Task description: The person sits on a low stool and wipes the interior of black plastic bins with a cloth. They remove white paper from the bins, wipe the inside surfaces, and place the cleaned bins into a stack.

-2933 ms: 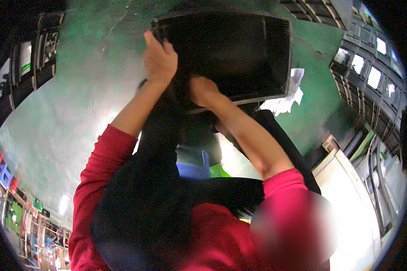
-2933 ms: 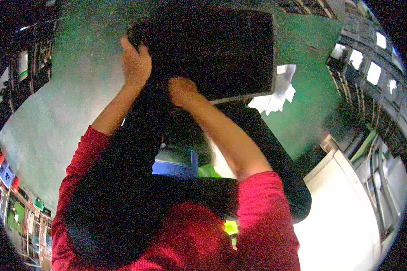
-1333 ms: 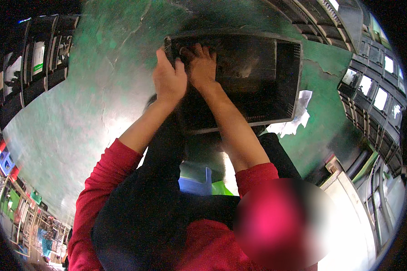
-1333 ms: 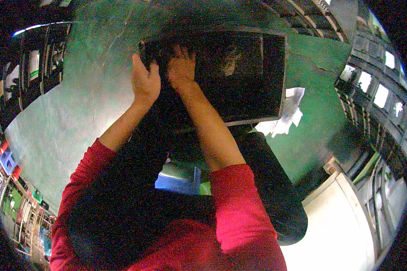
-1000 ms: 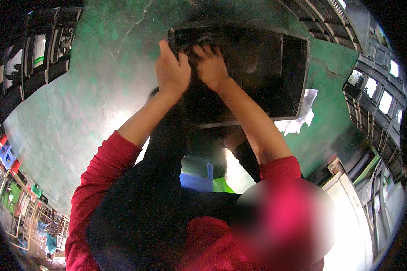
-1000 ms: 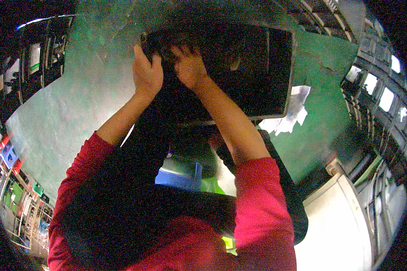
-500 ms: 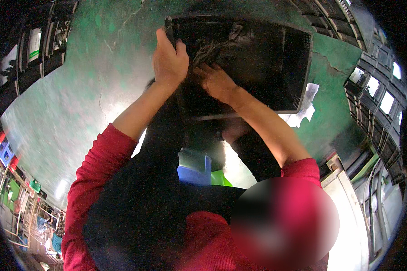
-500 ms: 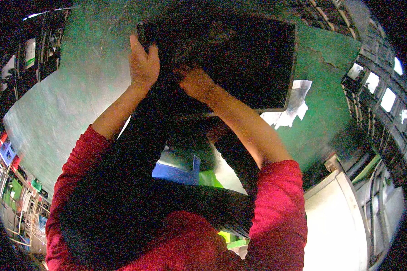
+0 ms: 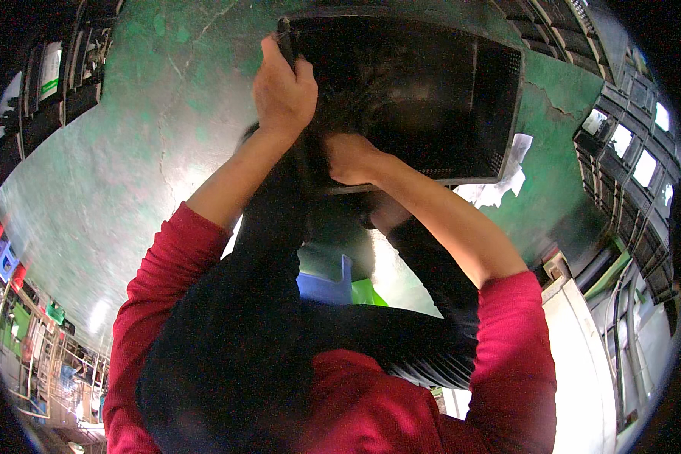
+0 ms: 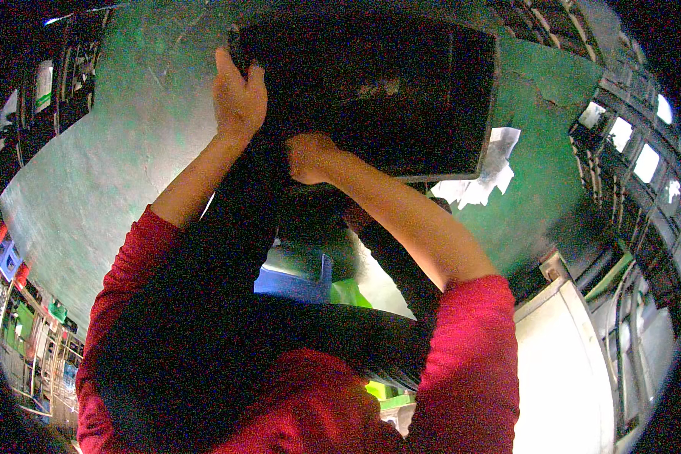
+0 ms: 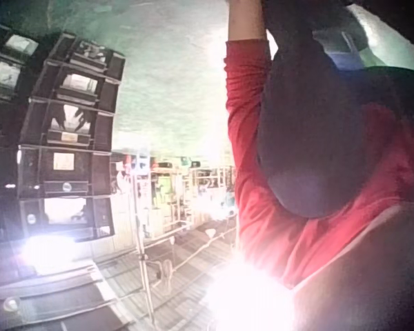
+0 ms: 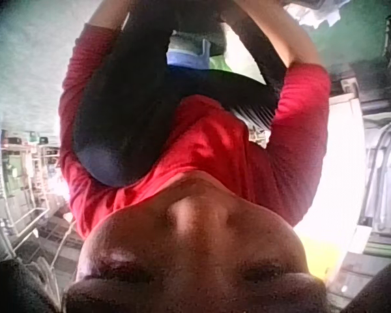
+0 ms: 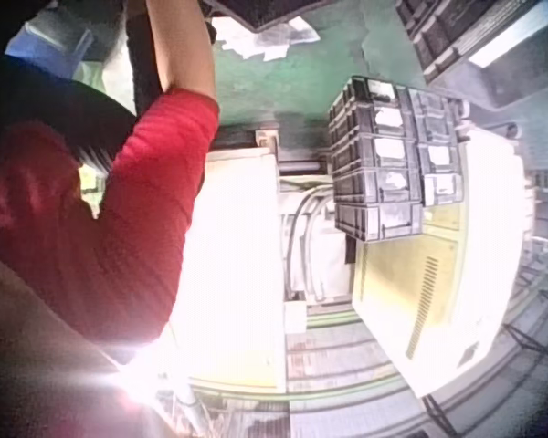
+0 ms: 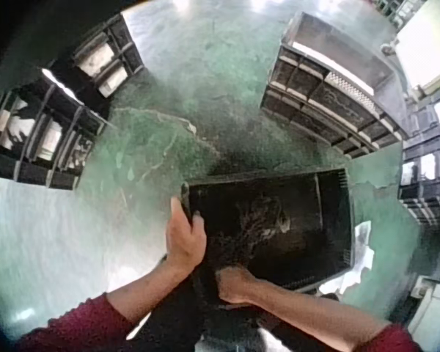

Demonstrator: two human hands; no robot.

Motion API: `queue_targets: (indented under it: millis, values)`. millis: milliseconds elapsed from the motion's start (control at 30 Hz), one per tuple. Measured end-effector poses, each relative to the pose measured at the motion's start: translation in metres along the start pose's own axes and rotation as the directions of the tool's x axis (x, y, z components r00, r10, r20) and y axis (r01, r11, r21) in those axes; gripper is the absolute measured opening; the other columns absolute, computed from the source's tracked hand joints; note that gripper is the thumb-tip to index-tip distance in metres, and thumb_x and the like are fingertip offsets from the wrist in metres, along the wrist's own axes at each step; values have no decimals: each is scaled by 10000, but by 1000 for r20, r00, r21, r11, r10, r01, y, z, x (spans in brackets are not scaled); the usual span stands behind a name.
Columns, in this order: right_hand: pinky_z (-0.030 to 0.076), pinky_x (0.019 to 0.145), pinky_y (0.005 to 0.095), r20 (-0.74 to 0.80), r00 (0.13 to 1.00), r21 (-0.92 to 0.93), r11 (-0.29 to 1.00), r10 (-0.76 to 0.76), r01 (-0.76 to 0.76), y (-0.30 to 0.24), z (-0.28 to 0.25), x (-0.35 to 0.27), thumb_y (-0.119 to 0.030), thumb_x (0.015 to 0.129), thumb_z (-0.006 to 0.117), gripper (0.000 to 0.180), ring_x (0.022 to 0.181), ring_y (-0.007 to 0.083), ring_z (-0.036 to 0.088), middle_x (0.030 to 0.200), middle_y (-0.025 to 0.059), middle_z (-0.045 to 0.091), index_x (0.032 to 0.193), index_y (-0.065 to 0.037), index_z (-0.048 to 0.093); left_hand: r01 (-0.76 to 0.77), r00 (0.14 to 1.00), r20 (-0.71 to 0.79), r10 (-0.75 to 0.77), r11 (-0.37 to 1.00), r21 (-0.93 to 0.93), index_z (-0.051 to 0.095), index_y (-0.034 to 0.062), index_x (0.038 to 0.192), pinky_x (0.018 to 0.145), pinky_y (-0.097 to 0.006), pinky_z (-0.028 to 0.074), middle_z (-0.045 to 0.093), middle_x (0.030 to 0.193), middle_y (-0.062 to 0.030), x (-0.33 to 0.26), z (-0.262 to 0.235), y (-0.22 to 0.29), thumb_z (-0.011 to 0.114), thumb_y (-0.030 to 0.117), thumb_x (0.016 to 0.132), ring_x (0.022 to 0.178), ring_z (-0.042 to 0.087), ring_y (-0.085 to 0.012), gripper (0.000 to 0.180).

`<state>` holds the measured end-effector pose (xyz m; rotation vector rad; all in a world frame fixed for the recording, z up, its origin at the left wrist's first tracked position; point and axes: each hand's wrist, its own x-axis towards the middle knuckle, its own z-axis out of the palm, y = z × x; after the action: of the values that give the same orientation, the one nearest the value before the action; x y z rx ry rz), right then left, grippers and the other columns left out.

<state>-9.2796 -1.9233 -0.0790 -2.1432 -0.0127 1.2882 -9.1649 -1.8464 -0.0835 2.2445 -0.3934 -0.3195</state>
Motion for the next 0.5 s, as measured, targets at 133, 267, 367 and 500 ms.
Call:
queue_targets:
  millis: [133,267,367,500]
  values:
    - [505,725,490,-255,899,-309,911,-356,274,-17,13,-40,-121,741,551,220,866,340,637,916,153,658,908,-28,659,-10,1000,-30,11,1000,17,381,6,1131,757,-515,423,596,937,-267,-1,1,1,505,129,812,878,558,-459,364]
    - [507,722,498,-223,954,-240,960,-203,148,-17,9,-35,-112,749,540,212,882,340,639,950,146,661,903,-38,665,56,998,1,-56,996,70,376,10,1140,760,-514,426,597,939,-268,-1,1,2,511,139,812,881,562,-458,377]
    - [516,735,471,-23,1000,-196,981,-18,13,-7,-4,4,-98,756,526,220,901,335,637,973,168,656,915,-27,661,6,1000,-21,-5,998,60,373,13,1143,755,-514,428,598,934,-268,0,1,0,512,140,814,874,565,-457,379]
    - [507,774,441,64,996,-141,989,64,-55,10,-2,14,-82,761,516,290,919,360,623,985,190,643,1022,-33,633,-2,1000,-12,3,999,43,371,10,1140,753,-515,426,598,933,-268,0,1,-2,508,141,822,867,565,-459,370]
